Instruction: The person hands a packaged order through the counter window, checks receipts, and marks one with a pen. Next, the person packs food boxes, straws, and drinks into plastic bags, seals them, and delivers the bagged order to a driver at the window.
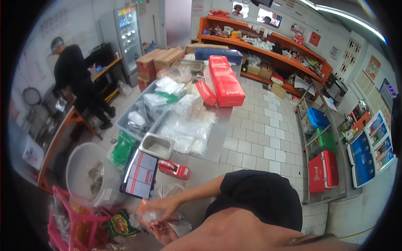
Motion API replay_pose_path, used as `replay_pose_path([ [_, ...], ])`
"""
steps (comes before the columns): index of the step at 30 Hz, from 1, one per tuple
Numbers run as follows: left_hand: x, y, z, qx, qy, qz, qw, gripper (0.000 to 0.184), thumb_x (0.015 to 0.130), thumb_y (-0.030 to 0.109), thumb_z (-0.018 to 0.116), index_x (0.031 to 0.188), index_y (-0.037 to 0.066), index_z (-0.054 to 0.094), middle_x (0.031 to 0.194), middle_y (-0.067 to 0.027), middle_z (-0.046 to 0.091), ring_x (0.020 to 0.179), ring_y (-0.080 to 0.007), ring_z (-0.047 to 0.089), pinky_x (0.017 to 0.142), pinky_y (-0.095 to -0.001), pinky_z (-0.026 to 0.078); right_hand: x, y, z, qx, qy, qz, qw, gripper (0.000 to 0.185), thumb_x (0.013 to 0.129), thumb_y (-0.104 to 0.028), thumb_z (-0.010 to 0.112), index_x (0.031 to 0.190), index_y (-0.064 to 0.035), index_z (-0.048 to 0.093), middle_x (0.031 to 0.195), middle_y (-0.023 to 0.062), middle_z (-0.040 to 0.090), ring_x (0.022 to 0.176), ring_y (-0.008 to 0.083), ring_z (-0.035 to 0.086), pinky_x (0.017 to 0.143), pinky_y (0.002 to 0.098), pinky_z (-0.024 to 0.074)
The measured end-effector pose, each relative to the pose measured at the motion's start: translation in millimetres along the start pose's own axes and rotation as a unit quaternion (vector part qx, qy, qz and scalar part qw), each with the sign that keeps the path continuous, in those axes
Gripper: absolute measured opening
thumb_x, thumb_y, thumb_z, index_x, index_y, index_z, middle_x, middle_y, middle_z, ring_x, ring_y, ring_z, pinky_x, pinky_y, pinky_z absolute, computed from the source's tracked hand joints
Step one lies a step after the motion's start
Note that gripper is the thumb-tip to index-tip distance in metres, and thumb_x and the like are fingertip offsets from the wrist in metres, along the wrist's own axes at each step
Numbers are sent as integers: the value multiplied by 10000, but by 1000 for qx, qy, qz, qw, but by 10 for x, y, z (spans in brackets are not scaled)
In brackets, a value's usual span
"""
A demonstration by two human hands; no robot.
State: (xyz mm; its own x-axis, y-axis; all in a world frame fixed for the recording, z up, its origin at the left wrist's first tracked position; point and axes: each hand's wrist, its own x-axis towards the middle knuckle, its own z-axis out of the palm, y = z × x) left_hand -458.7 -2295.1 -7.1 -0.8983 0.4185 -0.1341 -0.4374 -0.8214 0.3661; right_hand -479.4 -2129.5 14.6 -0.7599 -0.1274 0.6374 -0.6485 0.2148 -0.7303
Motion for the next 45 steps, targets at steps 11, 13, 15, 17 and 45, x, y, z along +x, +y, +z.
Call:
replay_pose_path([
  [11, 262, -375, 638, 290, 21, 66, 954, 314, 872, 59, 569, 1148, 64, 418, 999, -76, 564, 945, -168, 551, 817, -287, 486, 169, -690, -371, 139, 10, 94, 986, 334, 948, -335, 447, 1041, -23, 521, 959, 76, 597, 874, 182, 539, 806, 331, 429],
  [13, 285, -574, 852, 334, 4, 54, 941, 349, 871, 67, 571, 1178, 68, 404, 1019, -82, 564, 962, -177, 551, 824, -292, 485, 168, -847, -719, 282, 12, 158, 946, 371, 956, -374, 433, 1076, -34, 516, 986, 48, 584, 899, 154, 520, 830, 321, 421],
  [15, 302, -820, 1059, 370, -17, 38, 928, 384, 871, 75, 574, 1207, 72, 390, 1039, -88, 564, 979, -186, 552, 830, -298, 484, 33, -1071, -1238, 326, 30, 180, 928, 413, 954, -416, 428, 1123, -47, 505, 1014, 33, 567, 922, 134, 507, 837, 307, 420],
  [17, 284, -1177, 1268, 394, -44, 12, 918, 419, 870, 83, 577, 1237, 75, 375, 1059, -95, 565, 996, -195, 552, 836, -304, 484, -164, -1688, -2032, 269, 111, 184, 939, 453, 948, -450, 426, 1173, -62, 488, 1034, 27, 556, 926, 119, 501, 819, 293, 428],
  [45, 1642, -13468, 6117, 394, -501, -335, 694, 259, 862, 193, 605, 1074, 58, 545, 963, -37, 612, 911, -126, 576, 788, -265, 438, -6774, -5228, -12059, -250, 861, 75, 436, 138, 879, -237, 602, 910, -107, 569, 749, -14, 544, 639, 97, 525, 559, 256, 429],
])
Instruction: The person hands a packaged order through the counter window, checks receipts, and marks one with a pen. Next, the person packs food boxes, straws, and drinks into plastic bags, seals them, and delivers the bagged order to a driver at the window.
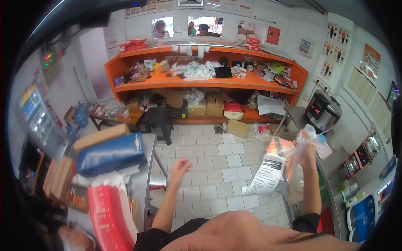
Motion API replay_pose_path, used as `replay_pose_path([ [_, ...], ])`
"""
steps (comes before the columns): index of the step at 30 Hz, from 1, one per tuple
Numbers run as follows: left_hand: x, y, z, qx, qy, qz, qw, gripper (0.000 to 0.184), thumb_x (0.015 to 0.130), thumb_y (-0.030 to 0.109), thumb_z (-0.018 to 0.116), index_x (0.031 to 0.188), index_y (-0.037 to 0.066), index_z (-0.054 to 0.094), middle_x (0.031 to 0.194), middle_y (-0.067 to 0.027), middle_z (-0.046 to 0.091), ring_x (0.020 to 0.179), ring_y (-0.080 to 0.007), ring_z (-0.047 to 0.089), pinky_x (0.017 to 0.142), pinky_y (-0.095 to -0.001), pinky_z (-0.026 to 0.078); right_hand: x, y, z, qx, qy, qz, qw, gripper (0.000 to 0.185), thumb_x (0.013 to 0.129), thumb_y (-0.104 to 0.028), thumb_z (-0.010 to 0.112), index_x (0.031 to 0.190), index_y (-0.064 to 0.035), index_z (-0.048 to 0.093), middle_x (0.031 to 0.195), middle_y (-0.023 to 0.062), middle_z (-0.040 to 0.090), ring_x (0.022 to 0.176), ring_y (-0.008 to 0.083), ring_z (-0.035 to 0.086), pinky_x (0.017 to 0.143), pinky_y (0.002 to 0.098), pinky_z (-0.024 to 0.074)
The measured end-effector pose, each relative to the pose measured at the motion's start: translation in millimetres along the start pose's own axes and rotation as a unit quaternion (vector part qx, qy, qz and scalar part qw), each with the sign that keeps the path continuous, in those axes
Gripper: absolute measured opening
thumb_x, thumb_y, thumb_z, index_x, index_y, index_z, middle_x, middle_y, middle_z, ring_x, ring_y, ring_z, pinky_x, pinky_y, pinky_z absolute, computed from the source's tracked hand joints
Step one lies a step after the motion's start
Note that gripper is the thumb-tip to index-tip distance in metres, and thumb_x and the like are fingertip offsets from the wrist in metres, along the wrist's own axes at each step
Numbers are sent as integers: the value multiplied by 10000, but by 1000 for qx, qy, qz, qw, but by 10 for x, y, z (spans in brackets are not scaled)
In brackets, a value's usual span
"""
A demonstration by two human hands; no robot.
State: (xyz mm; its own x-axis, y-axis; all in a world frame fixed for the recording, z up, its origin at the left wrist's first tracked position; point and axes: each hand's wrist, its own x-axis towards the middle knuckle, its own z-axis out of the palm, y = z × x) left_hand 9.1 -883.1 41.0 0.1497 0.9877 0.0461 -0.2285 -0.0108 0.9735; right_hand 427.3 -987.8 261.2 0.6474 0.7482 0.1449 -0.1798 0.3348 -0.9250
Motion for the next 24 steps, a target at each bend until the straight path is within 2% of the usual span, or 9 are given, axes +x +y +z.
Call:
replay_pose_path([
  [1, 545, -375, 115, -1, -46, -13, 999, 250, 868, 202, 596, 1072, 66, 549, 921, -29, 610, 877, -115, 572, 765, -255, 441, 322, 120, 25, -14, 10, -9, 1000, 172, 871, -238, 614, 979, -110, 571, 825, -25, 552, 701, 93, 544, 576, 256, 436],
  [3, 1441, -1568, 126, 138, -175, -5, 975, 330, 860, 262, 598, 1108, 50, 550, 1041, -79, 633, 1002, -217, 591, 854, -324, 450, 904, 343, 65, -12, 7, -1, 1000, 170, 876, -226, 606, 990, -103, 575, 830, -15, 567, 706, 94, 550, 578, 254, 435],
  [6, 2150, -2969, -232, 452, -379, -24, 807, 519, 853, 412, 551, 1226, 52, 523, 1211, -185, 551, 1110, -334, 532, 949, -382, 416, 1972, 748, 294, 7, -20, -14, 1000, 157, 883, -216, 598, 979, -94, 578, 808, -6, 571, 690, 96, 547, 575, 256, 430],
  [7, 2166, -2968, -345, 490, -404, -108, 765, 531, 855, 433, 529, 1241, 69, 524, 1235, -177, 540, 1160, -325, 503, 982, -393, 390, 2323, 882, 426, 21, -33, -14, 999, 151, 885, -213, 596, 971, -90, 579, 796, -4, 570, 682, 96, 544, 572, 256, 428],
  [11, 2465, -2883, -1379, 524, -282, -324, 735, 489, 845, 391, 549, 1205, 60, 534, 1164, -163, 559, 1087, -300, 523, 924, -378, 407, 3805, 1293, 1310, 64, -37, -3, 997, 138, 895, -229, 587, 929, -96, 575, 756, -10, 549, 647, 90, 521, 569, 255, 410],
  [12, 2558, -2801, -1587, 514, -234, -365, 740, 479, 842, 381, 554, 1196, 58, 536, 1146, -159, 564, 1069, -294, 528, 910, -374, 411, 4120, 1306, 1774, 66, 6, 2, 998, 220, 920, -249, 546, 757, -105, 516, 612, -7, 460, 553, 102, 429, 531, 256, 345],
  [16, 3143, -2646, -2178, 462, -73, -477, 744, 438, 833, 339, 575, 1160, 49, 546, 1075, -145, 582, 996, -269, 548, 852, -359, 427, 5649, 1648, 3033, 89, -42, -69, 993, 208, 917, -252, 552, 788, -90, 541, 640, -6, 487, 577, 102, 455, 540, 248, 356],
  [20, 4267, -2805, -2449, 420, 19, -501, 757, 398, 823, 297, 595, 1124, 40, 555, 1003, -131, 601, 923, -244, 568, 794, -343, 444, 7187, 2201, 3990, 116, -63, -67, 989, 154, 894, -248, 592, 888, -95, 572, 668, -16, 523, 584, 90, 486, 547, 228, 376],
  [24, 6286, -3156, -2482, 389, 75, -397, 828, 358, 813, 255, 616, 1087, 31, 565, 932, -117, 619, 850, -219, 588, 736, -328, 460, 8514, 2482, 5145, 93, -50, -92, 990, 175, 868, -215, 626, 984, -93, 578, 759, -7, 566, 654, 92, 526, 591, 227, 414],
])
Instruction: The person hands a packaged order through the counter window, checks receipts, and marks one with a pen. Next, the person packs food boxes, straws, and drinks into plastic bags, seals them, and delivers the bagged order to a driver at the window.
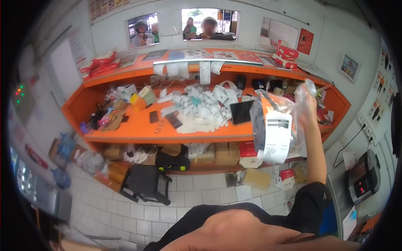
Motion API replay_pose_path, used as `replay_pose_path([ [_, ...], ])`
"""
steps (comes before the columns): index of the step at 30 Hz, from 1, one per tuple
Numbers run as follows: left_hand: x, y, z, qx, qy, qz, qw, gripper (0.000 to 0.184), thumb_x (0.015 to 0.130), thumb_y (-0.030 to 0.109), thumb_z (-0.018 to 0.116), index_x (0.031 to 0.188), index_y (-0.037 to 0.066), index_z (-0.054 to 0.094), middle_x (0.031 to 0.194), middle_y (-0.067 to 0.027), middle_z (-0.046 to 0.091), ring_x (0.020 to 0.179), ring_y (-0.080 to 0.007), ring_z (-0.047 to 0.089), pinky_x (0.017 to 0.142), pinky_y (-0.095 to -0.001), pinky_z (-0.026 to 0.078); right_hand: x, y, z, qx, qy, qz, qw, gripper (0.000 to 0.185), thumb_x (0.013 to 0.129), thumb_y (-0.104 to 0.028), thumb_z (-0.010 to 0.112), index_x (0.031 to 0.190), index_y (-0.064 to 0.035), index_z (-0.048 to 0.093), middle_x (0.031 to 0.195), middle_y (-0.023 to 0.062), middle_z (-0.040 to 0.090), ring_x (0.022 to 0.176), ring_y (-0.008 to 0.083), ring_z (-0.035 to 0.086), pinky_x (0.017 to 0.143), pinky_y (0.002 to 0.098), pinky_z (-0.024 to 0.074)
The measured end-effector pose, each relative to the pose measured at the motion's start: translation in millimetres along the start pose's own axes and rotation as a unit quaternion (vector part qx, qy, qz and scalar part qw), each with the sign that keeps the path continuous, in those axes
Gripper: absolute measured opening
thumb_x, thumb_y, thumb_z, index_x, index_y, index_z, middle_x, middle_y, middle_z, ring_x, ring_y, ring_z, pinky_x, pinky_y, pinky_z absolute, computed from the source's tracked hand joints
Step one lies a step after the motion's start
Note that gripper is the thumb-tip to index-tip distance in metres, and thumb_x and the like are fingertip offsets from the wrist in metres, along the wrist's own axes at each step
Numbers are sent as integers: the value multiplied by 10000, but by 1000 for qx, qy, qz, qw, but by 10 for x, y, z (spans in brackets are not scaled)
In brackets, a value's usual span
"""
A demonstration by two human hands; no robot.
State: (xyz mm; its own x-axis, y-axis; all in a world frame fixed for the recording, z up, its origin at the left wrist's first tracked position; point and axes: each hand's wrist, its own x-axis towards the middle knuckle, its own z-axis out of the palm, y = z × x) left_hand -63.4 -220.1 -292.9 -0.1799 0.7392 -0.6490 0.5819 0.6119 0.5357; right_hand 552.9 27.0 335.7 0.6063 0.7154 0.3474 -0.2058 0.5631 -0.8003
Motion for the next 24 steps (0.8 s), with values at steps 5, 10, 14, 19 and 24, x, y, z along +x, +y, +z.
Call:
replay_pose_path([
  [5, 2346, 2764, -227, -222, 140, 303, 916, 310, 800, 203, 641, 1042, 20, 577, 843, -99, 642, 759, -188, 613, 664, -308, 481, 1973, 935, 867, -94, -93, -3, 991, 232, 859, -111, 555, 1079, -38, 555, 861, 14, 569, 760, 118, 548, 676, 253, 441],
  [10, 2546, 5037, -1082, -201, 117, 367, 901, 309, 800, 187, 648, 1049, 16, 583, 864, -120, 661, 813, -192, 632, 694, -303, 486, 3579, 1752, 1870, -371, -150, -164, 902, 290, 908, -270, 496, 980, -15, 612, 762, 63, 598, 671, 146, 527, 589, 322, 407],
  [14, 3405, 4867, -880, -298, 210, 265, 893, 248, 800, 180, 649, 949, -13, 605, 786, -99, 644, 734, -157, 606, 650, -300, 478, 4704, 2462, 2620, -450, -127, -218, 857, 402, 880, -361, 514, 849, 26, 620, 735, 154, 603, 671, 239, 551, 618, 394, 409],
  [19, 3932, 4311, -461, -350, 281, 28, 893, 442, 759, 222, 729, 977, -11, 423, 858, -139, 538, 768, -171, 532, 617, -335, 467, 5761, 3202, 3277, -478, -144, -198, 843, 377, 878, -359, 510, 826, 3, 605, 737, 105, 599, 694, 220, 548, 628, 367, 416],
  [24, 4261, 4572, -629, -507, 261, 14, 821, 516, 789, 301, 709, 1018, -10, 367, 876, -141, 527, 749, -175, 533, 595, -313, 479, 6975, 4211, 3764, -573, -117, -365, 724, 475, 823, -411, 525, 879, 50, 627, 875, 298, 613, 887, 414, 602, 756, 451, 463],
])
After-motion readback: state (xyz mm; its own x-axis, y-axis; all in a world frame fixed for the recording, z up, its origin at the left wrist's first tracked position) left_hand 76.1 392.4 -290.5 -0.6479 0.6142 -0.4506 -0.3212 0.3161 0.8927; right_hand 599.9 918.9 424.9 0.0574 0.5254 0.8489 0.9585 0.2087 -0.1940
